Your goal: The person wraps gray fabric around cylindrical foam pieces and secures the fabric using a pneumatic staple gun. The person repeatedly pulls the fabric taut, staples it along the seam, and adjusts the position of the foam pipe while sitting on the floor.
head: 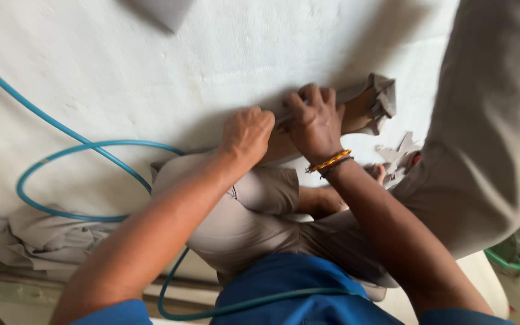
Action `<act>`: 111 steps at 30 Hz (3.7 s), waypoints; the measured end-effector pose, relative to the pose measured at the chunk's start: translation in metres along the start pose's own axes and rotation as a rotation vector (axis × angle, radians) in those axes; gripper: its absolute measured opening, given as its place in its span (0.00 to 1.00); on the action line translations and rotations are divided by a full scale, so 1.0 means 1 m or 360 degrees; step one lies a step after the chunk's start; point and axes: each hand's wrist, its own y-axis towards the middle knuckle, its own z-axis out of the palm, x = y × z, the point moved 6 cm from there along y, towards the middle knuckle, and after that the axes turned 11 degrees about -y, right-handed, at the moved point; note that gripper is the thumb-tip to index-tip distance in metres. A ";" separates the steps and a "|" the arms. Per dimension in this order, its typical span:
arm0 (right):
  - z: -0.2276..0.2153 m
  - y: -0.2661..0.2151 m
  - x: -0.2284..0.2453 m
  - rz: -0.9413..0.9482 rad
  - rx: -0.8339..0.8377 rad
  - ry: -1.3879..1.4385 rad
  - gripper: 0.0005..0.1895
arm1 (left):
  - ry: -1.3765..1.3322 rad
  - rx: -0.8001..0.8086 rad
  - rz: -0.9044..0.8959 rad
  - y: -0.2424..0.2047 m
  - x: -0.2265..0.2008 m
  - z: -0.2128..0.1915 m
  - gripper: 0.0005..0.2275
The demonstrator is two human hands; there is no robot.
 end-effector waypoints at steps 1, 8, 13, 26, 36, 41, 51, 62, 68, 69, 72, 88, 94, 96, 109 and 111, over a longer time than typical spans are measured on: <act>0.000 0.000 0.000 -0.0019 -0.0020 0.0001 0.21 | 0.0057 -0.0037 0.0024 -0.003 -0.004 0.001 0.01; 0.011 -0.029 -0.001 -0.0101 -0.0196 -0.0028 0.12 | 0.0517 -0.0412 0.0385 -0.030 -0.026 0.022 0.02; 0.017 -0.047 0.002 -0.0294 -0.0509 -0.0066 0.10 | 0.0784 -0.0278 0.0268 -0.031 -0.036 0.037 0.02; 0.052 -0.072 -0.006 -0.0422 -0.0737 -0.0023 0.13 | 0.0578 -0.0561 0.0117 -0.054 -0.046 0.028 0.05; 0.063 -0.058 -0.009 -0.0553 -0.0844 -0.0073 0.14 | 0.0716 -0.0507 0.0212 -0.049 -0.050 0.030 0.02; 0.059 -0.069 -0.008 -0.0588 -0.0601 0.0097 0.16 | 0.0927 -0.0455 -0.0203 -0.077 -0.075 0.046 0.18; -0.081 -0.177 -0.136 -0.0134 -0.0671 0.0297 0.08 | 0.0844 -0.0256 -0.0314 -0.077 -0.072 0.046 0.13; 0.136 -0.327 -0.339 0.1548 -0.0058 0.0123 0.22 | 0.0837 -0.0300 -0.0297 -0.076 -0.071 0.051 0.10; 0.101 -0.327 -0.352 0.1186 -0.0273 0.0531 0.22 | 0.0787 -0.0420 -0.0249 -0.070 -0.064 0.058 0.09; 0.080 -0.334 -0.350 0.1119 -0.0338 0.0655 0.22 | 0.0789 -0.0402 -0.0252 -0.069 -0.063 0.060 0.09; -0.002 -0.356 -0.335 0.1162 -0.0370 0.1164 0.15 | 0.0778 -0.0442 -0.0248 -0.065 -0.060 0.058 0.09; -0.096 -0.133 -0.011 0.0394 0.0535 0.1094 0.14 | 0.0692 -0.0836 -0.0076 -0.075 -0.056 0.063 0.05; -0.072 -0.118 0.011 0.0215 0.0534 0.0675 0.15 | 0.0498 -0.1022 0.0079 -0.077 -0.048 0.072 0.03; -0.068 -0.116 0.015 0.0209 0.0533 0.0640 0.15 | 0.0511 -0.1078 0.0104 -0.080 -0.050 0.069 0.04; -0.074 -0.141 -0.041 0.0647 0.0286 0.1070 0.19 | 0.0570 -0.0657 0.0036 -0.078 -0.046 0.071 0.06; -0.069 -0.145 -0.050 0.0744 0.0295 0.1081 0.19 | 0.0485 -0.0743 0.0078 -0.081 -0.048 0.067 0.07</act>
